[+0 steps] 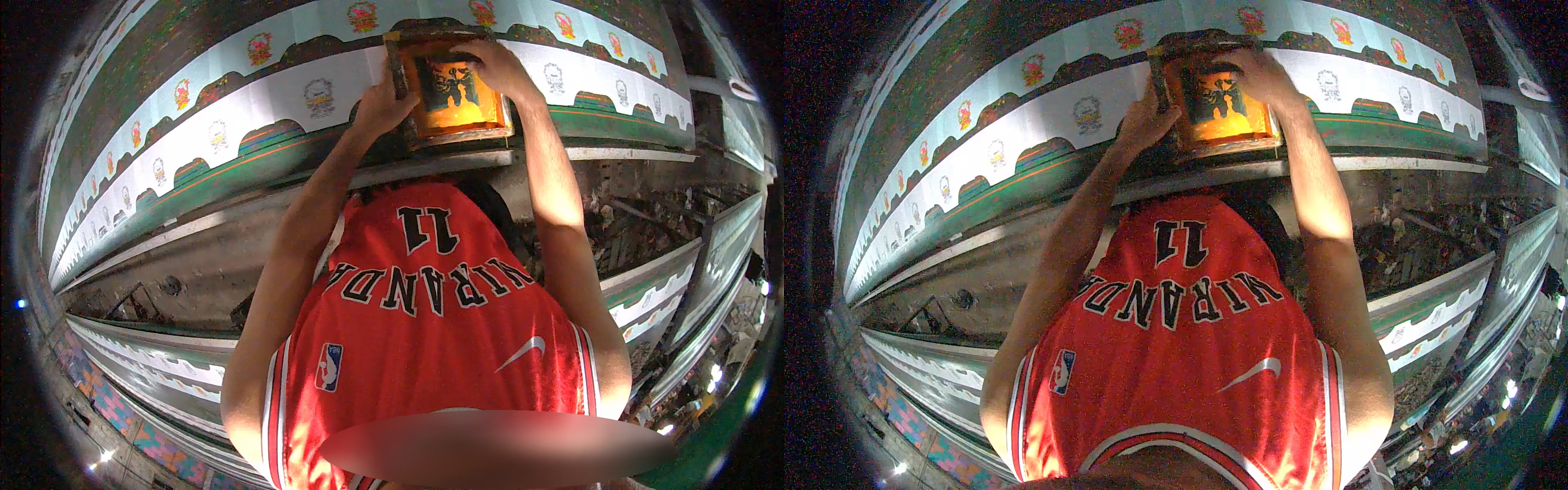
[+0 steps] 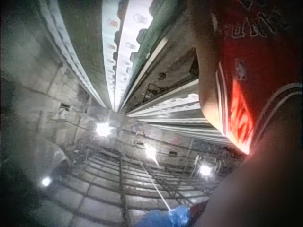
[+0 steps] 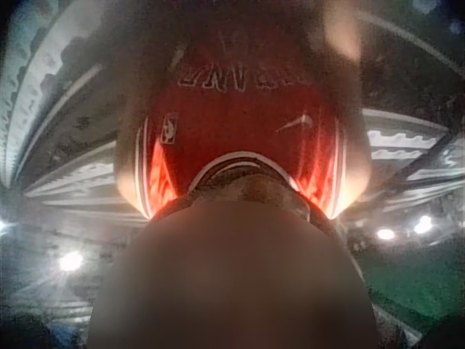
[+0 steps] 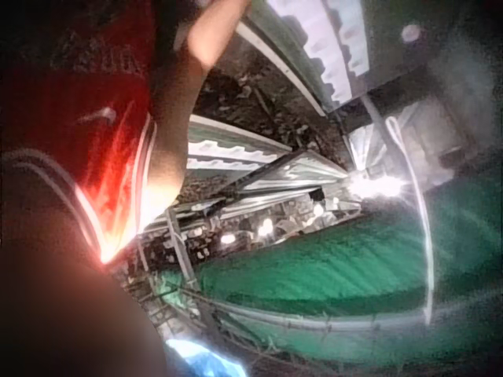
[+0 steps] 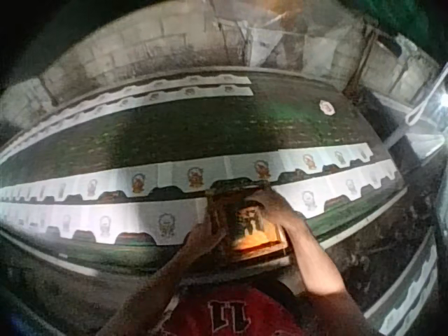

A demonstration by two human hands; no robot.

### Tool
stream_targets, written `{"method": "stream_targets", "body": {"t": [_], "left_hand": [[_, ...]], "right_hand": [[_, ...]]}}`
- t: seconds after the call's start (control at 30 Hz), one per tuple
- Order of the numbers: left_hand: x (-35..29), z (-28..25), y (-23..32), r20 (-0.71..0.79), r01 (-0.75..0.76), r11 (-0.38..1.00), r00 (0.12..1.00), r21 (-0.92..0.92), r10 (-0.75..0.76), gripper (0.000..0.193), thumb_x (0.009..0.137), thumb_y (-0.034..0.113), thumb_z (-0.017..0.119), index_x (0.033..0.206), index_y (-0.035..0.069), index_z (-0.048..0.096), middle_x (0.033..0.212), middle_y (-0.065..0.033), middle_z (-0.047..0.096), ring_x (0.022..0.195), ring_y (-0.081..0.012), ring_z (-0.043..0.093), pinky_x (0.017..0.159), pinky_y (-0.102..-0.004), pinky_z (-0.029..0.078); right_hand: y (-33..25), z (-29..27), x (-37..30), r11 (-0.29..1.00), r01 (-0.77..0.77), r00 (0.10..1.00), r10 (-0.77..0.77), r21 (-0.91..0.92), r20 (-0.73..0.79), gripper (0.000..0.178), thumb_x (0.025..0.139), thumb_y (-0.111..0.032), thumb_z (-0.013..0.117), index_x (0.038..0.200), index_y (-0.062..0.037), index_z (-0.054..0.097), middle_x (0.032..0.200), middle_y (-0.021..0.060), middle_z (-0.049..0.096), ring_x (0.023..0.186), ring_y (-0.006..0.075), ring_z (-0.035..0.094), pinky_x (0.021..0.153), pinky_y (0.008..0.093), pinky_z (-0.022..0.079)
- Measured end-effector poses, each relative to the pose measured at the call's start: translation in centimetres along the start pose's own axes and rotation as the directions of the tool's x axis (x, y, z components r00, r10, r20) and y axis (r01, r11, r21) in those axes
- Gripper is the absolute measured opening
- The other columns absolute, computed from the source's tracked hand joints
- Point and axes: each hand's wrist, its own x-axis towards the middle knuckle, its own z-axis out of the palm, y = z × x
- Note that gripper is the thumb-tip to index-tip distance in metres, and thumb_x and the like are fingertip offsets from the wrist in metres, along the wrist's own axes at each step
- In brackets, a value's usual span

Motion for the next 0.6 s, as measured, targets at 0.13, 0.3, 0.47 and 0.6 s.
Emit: {"method": "stream_targets", "body": {"t": [0.13, 0.3, 0.47, 0.6], "left_hand": [[0.0, 0.2, 0.2, -0.079, -0.062, 0.996, 0.995, 0.066, 0.067, 0.115, 0.093, 0.050, 0.072, 0.171, -0.010, 0.012, 0.095, -0.0320, 0.078, 0.088, -0.0513, 0.078, 0.084, -0.0555, 0.064], [-0.1, -0.1, 0.7, -0.052, -0.058, 0.998, 0.997, 0.034, 0.060, 0.111, 0.095, 0.045, 0.069, 0.171, -0.008, 0.008, 0.092, -0.0318, 0.077, 0.084, -0.0503, 0.078, 0.081, -0.0564, 0.064], [-0.5, -0.4, 1.8, 0.021, 0.030, 0.989, 0.999, -0.147, -0.027, 0.104, 0.095, 0.035, 0.070, 0.172, 0.005, 0.007, 0.086, -0.0260, 0.076, 0.067, -0.0424, 0.076, 0.070, -0.0526, 0.065], [-0.6, 0.3, 1.7, -0.090, -0.052, 0.983, 0.995, -0.176, 0.036, 0.096, 0.095, 0.026, 0.070, 0.173, 0.019, 0.014, 0.079, -0.0181, 0.075, 0.053, -0.0313, 0.072, 0.056, -0.0470, 0.064]], "right_hand": [[0.5, 0.1, 1.6, 0.998, 0.048, 0.999, -0.047, -0.041, 0.012, 0.041, 0.101, -0.011, 0.071, 0.142, -0.0181, 0.072, 0.144, 0.0143, 0.072, 0.129, 0.0381, 0.069, 0.109, 0.0492, 0.055], [-2.5, 0.2, -3.5, 0.990, -0.134, 0.983, 0.128, 0.041, 0.133, 0.047, 0.099, -0.005, 0.069, 0.144, -0.0177, 0.071, 0.132, 0.0159, 0.077, 0.121, 0.0374, 0.074, 0.106, 0.0485, 0.058], [-5.4, 1.1, -8.8, 1.000, -0.025, 1.000, 0.025, 0.004, 0.010, 0.069, 0.079, 0.018, 0.065, 0.140, -0.0134, 0.074, 0.140, 0.0131, 0.074, 0.133, 0.0354, 0.068, 0.114, 0.0453, 0.057], [-3.5, 0.0, -7.1, 0.988, -0.136, 0.975, 0.120, 0.077, 0.189, 0.061, 0.083, 0.013, 0.067, 0.138, -0.0119, 0.074, 0.129, 0.0168, 0.079, 0.123, 0.0366, 0.074, 0.106, 0.0461, 0.059]]}}
